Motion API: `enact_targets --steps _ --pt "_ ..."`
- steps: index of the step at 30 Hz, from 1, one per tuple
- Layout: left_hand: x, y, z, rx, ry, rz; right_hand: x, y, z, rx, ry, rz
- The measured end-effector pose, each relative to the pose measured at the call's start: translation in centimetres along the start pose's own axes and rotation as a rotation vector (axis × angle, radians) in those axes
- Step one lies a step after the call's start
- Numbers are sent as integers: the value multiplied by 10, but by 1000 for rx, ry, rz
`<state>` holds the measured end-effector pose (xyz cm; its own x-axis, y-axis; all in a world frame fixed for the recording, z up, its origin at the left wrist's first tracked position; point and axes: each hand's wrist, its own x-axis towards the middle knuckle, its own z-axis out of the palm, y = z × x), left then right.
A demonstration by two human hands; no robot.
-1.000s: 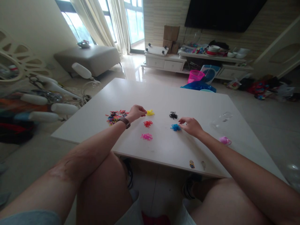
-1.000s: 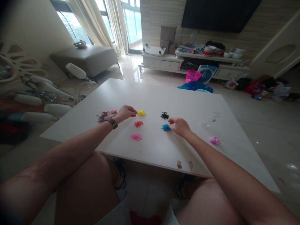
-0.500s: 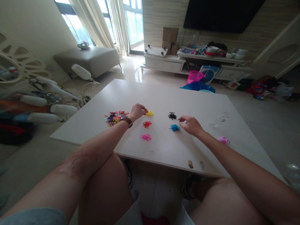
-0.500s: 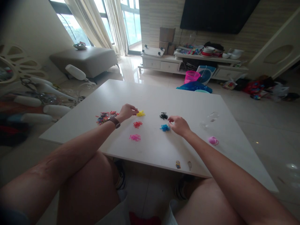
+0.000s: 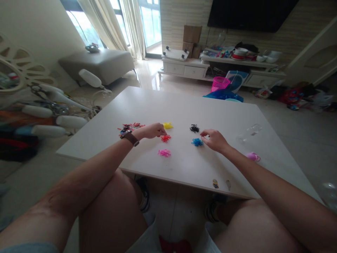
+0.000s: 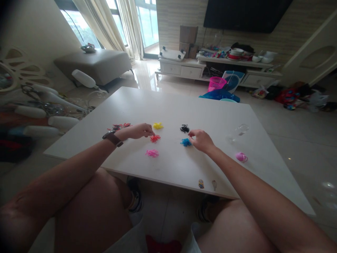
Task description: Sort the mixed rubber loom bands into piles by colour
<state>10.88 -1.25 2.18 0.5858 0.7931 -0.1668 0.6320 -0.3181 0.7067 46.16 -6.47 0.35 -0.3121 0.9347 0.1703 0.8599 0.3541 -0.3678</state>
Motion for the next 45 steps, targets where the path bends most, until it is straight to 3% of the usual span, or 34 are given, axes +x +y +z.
enact_targets --steps 8,19,23,31,38,41,45 --pt "-1 -23 4 -9 70 -78 -2 -3 0 -13 -24 23" --pt "7 -27 11 194 85 16 -1 -1 1 -17 -19 14" --pt "6 -26 14 237 75 -29 -1 -2 1 -19 -19 10" --pt "6 -25 19 149 -27 -24 -1 -2 2 -17 -33 17" --pt "4 -18 15 137 2 -43 -1 -1 2 -17 -27 12" --pt "3 -21 2 132 57 -56 -1 -1 2 -12 -26 10" --pt "-7 -32 -25 66 318 -216 -1 -2 0 -7 -27 15"
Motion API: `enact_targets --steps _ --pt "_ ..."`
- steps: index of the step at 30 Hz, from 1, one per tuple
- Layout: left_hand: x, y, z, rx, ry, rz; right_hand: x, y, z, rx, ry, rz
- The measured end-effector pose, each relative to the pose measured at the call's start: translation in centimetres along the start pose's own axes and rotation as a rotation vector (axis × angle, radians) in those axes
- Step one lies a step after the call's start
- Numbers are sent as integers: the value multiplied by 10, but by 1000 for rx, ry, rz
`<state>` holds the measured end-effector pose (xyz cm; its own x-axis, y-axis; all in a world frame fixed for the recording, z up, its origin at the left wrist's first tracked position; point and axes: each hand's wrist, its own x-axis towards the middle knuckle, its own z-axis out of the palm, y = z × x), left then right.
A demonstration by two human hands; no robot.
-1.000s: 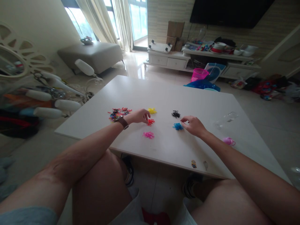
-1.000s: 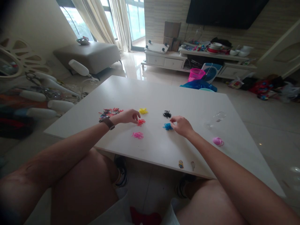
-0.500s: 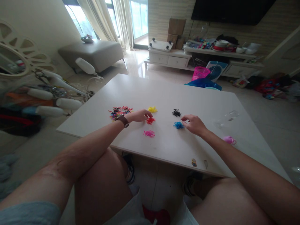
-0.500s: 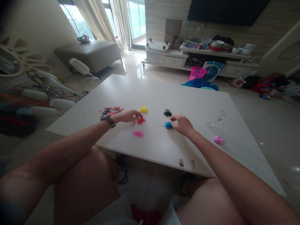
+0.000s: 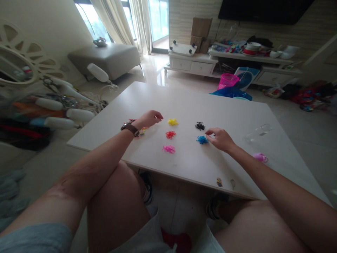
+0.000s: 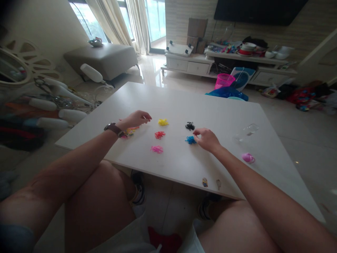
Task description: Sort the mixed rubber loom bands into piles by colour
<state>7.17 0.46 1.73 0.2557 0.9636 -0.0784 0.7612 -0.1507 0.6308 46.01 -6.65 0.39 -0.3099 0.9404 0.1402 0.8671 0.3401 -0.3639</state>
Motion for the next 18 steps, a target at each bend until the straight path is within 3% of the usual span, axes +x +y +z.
enact_targets --steps 3,5,12,18 --pt "-4 -17 -16 -83 190 -147 0 -1 -1 0 4 -11" --pt "-8 -30 -22 -120 245 -213 0 -2 -1 -2 6 -17" --pt "-21 -68 -23 -46 173 -265 0 -3 -2 0 3 -10" --pt "-22 -77 -22 -69 87 -260 0 -4 -2 -11 -5 -3"
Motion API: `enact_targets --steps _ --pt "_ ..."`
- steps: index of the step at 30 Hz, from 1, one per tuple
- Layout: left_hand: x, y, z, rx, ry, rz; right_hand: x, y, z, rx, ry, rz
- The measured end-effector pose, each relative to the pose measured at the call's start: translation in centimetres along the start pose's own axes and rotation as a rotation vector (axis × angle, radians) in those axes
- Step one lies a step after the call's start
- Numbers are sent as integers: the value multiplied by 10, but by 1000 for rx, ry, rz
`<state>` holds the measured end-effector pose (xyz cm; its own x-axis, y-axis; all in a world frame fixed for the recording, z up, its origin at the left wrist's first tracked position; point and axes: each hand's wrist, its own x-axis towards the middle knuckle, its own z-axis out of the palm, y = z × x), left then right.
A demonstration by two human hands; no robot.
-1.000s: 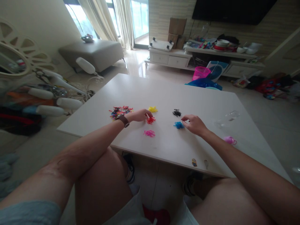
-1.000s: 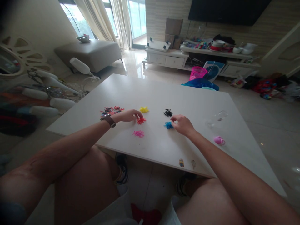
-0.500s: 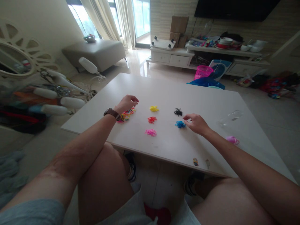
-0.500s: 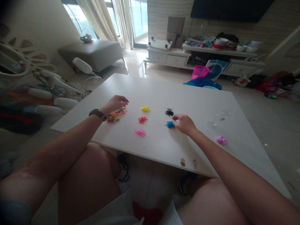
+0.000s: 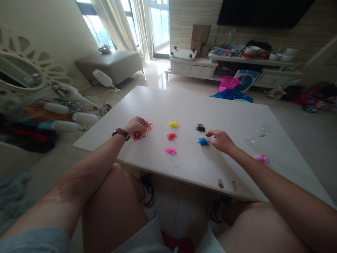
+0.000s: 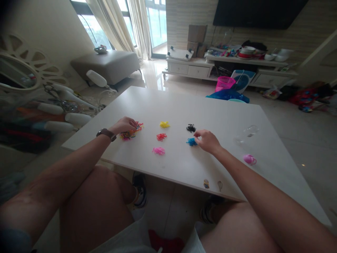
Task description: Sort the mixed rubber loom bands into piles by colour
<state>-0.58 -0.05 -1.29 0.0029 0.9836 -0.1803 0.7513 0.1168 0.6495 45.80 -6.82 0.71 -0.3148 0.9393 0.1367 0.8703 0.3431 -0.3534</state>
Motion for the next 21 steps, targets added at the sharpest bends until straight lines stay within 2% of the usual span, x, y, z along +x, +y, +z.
enact_targets --steps 6,13,21 --pt "-3 6 0 124 -47 22 0 1 2 -6 -10 -3" --pt "-5 15 6 289 -39 -1 0 1 3 -8 -14 -4" --pt "-7 19 -4 198 -77 115 0 0 2 13 -33 7"
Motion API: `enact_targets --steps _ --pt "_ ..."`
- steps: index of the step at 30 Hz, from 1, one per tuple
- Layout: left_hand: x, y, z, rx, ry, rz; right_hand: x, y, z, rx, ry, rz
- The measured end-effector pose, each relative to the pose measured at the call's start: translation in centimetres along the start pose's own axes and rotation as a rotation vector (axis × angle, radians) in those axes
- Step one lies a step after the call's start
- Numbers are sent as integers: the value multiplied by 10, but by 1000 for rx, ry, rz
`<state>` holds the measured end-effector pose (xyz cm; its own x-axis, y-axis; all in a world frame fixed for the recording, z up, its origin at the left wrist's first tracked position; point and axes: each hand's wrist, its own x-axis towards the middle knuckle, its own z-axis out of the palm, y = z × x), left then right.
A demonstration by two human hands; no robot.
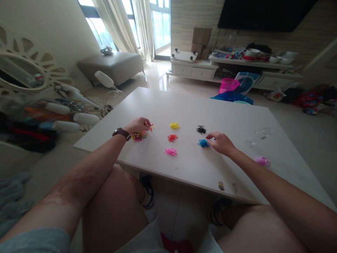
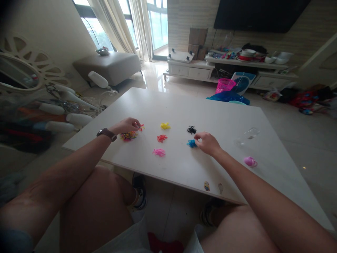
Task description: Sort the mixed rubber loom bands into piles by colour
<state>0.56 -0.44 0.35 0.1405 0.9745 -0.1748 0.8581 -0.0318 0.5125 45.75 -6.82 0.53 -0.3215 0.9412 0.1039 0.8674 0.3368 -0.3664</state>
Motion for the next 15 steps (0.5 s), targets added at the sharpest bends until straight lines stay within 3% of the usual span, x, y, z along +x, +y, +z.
enact_targets --steps 8,15 --pt "3 -8 -3 -45 -245 65 0 -1 0 -30 -4 2" --pt "6 -10 2 28 -314 54 0 0 2 -37 3 -24"
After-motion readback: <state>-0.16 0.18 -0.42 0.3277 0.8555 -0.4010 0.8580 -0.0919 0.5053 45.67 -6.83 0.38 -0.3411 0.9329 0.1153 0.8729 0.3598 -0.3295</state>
